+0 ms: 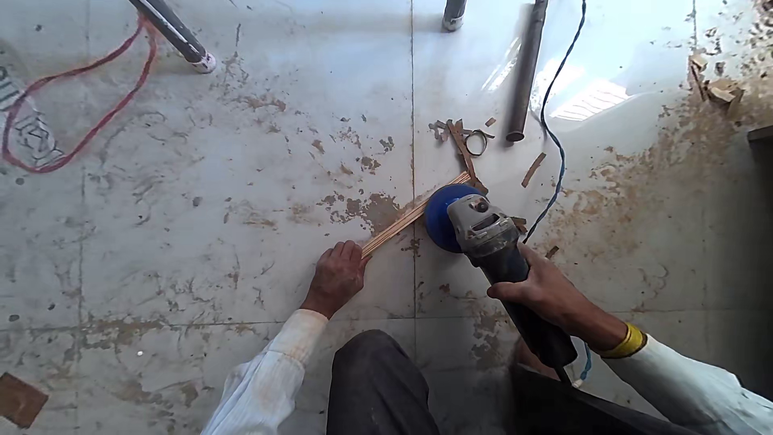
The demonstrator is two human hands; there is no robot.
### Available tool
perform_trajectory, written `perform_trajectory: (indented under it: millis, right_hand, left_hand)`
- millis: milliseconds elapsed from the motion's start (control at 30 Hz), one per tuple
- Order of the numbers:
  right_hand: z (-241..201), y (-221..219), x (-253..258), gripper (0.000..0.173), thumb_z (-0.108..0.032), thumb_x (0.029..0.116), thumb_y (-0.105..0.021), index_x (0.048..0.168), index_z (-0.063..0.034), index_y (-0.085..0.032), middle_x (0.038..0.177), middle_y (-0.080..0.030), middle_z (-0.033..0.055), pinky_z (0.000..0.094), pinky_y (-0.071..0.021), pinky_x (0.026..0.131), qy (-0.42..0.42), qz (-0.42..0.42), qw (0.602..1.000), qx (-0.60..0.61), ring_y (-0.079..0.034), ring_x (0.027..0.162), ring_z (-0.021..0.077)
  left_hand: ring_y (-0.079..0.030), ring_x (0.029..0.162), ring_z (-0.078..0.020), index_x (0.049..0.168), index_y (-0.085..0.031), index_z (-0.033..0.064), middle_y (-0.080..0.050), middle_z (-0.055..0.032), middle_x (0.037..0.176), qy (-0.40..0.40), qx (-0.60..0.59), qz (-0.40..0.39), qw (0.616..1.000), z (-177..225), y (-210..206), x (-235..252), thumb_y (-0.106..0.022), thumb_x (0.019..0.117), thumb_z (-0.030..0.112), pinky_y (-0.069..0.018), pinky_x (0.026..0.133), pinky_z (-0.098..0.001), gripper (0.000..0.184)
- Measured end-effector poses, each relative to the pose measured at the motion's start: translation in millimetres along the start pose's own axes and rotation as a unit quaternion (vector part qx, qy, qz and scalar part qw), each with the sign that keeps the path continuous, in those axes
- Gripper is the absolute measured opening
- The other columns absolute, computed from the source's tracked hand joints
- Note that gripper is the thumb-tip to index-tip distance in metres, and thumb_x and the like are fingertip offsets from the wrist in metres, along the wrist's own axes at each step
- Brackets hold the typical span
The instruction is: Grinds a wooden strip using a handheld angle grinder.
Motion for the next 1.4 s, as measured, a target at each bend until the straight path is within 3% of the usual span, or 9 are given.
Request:
perform_trajectory:
  millis: [233,367,600,733,867,1033,1167,1267,1400]
  right_hand:
    - [3.2,6.7,7.6,0.072,-0.033,0.0629,-0.085,0.129,-0.0192,-0.059,0.089,-0.071,0.0048,0.0405,-0.06,0.062,-0.003,0.014,0.999,0.04,-0.071,0.073,0.0191]
    - [5.4,1.7,4.0,0.074,-0.035,0.0623,-0.085,0.129,-0.0191,-0.059,0.093,-0.072,0.0046,0.0423,-0.061,0.067,0.002,0.007,1.0,0.029,-0.072,0.078,0.0193]
    - [7.3,12.3,9.5,0.064,-0.025,0.0687,-0.085,0.126,-0.0159,-0.058,0.09,-0.07,0.0069,0.0408,-0.0585,0.063,-0.002,0.035,0.997,0.072,-0.07,0.074,0.0205]
    - [11.7,7.8,10.7,0.071,-0.032,0.0637,-0.085,0.128,-0.0187,-0.059,0.091,-0.071,0.0057,0.042,-0.0598,0.064,-0.001,0.029,0.998,0.053,-0.071,0.075,0.0201]
    - [12.2,1.4,8.7,0.074,-0.034,0.0646,-0.086,0.131,-0.0182,-0.058,0.095,-0.071,0.0048,0.0414,-0.06,0.068,0.004,0.011,0.999,0.03,-0.071,0.08,0.0183]
    - [10.3,11.8,18.6,0.068,-0.031,0.0665,-0.085,0.128,-0.0178,-0.058,0.091,-0.071,0.0073,0.0433,-0.0589,0.063,0.0,0.036,0.996,0.077,-0.071,0.074,0.0219]
    - [9.3,7.7,17.6,0.074,-0.032,0.0654,-0.085,0.133,-0.0196,-0.058,0.094,-0.071,0.0057,0.0436,-0.0598,0.067,0.007,0.03,0.998,0.06,-0.071,0.078,0.0204]
    - [11.3,-0.8,12.4,0.071,-0.034,0.0641,-0.086,0.128,-0.0179,-0.06,0.093,-0.071,0.0043,0.0422,-0.0604,0.069,0.015,0.022,0.999,0.028,-0.072,0.08,0.0186]
    - [12.8,5.0,16.3,0.072,-0.034,0.068,-0.086,0.131,-0.0164,-0.057,0.093,-0.071,0.0065,0.0441,-0.0588,0.067,0.006,0.022,0.999,0.039,-0.071,0.079,0.0207]
  left_hand:
    - [-0.068,0.073,-0.0367,0.082,-0.065,-0.0066,-0.064,-0.0194,0.079,-0.005,-0.006,0.0,1.0,-0.9,0.5,1.2,-0.059,0.0977,0.022,-0.0542,0.06,-0.0455,0.033]
    - [-0.069,0.074,-0.0387,0.083,-0.065,-0.0075,-0.065,-0.0212,0.08,-0.001,-0.011,0.004,1.0,-0.9,0.1,1.4,-0.057,0.0986,0.022,-0.0557,0.062,-0.0486,0.034]
    - [-0.069,0.075,-0.0379,0.083,-0.065,-0.0074,-0.064,-0.0207,0.079,-0.007,-0.004,0.009,1.0,-1.3,-0.3,-0.6,-0.058,0.0982,0.022,-0.0552,0.062,-0.0468,0.034]
    - [-0.069,0.076,-0.0384,0.084,-0.065,-0.0083,-0.064,-0.0212,0.08,-0.009,0.001,0.012,1.0,-2.3,-1.3,-0.1,-0.058,0.0985,0.022,-0.0554,0.062,-0.0474,0.035]
    - [-0.069,0.075,-0.0387,0.083,-0.064,-0.0079,-0.064,-0.021,0.079,-0.006,-0.004,0.016,1.0,-2.2,-1.4,0.2,-0.055,0.0993,0.024,-0.0548,0.061,-0.0476,0.037]
    - [-0.069,0.074,-0.0383,0.082,-0.064,-0.0076,-0.064,-0.0207,0.078,-0.003,-0.013,0.023,1.0,-2.9,-2.2,-0.1,-0.056,0.0985,0.024,-0.0553,0.061,-0.047,0.036]
    - [-0.069,0.073,-0.0379,0.082,-0.064,-0.0073,-0.064,-0.0202,0.077,-0.006,-0.009,0.029,1.0,-2.7,-1.8,0.7,-0.056,0.0987,0.024,-0.055,0.06,-0.0462,0.036]
    - [-0.069,0.073,-0.0385,0.081,-0.064,-0.007,-0.063,-0.0206,0.076,0.0,-0.008,0.03,1.0,-3.1,-3.1,0.6,-0.054,0.0991,0.025,-0.0547,0.06,-0.0471,0.038]
    - [-0.07,0.074,-0.0394,0.082,-0.065,-0.0086,-0.064,-0.0218,0.078,0.006,-0.023,0.024,0.999,-3.6,-2.3,-0.2,-0.057,0.0978,0.024,-0.0559,0.061,-0.0489,0.037]
Point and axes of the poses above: each hand's wrist, its own x-axis towards the middle knuckle, its own y-axis out of the back of the hand, z = x × y, the point moved 3 cm from there along x, towards the middle knuckle
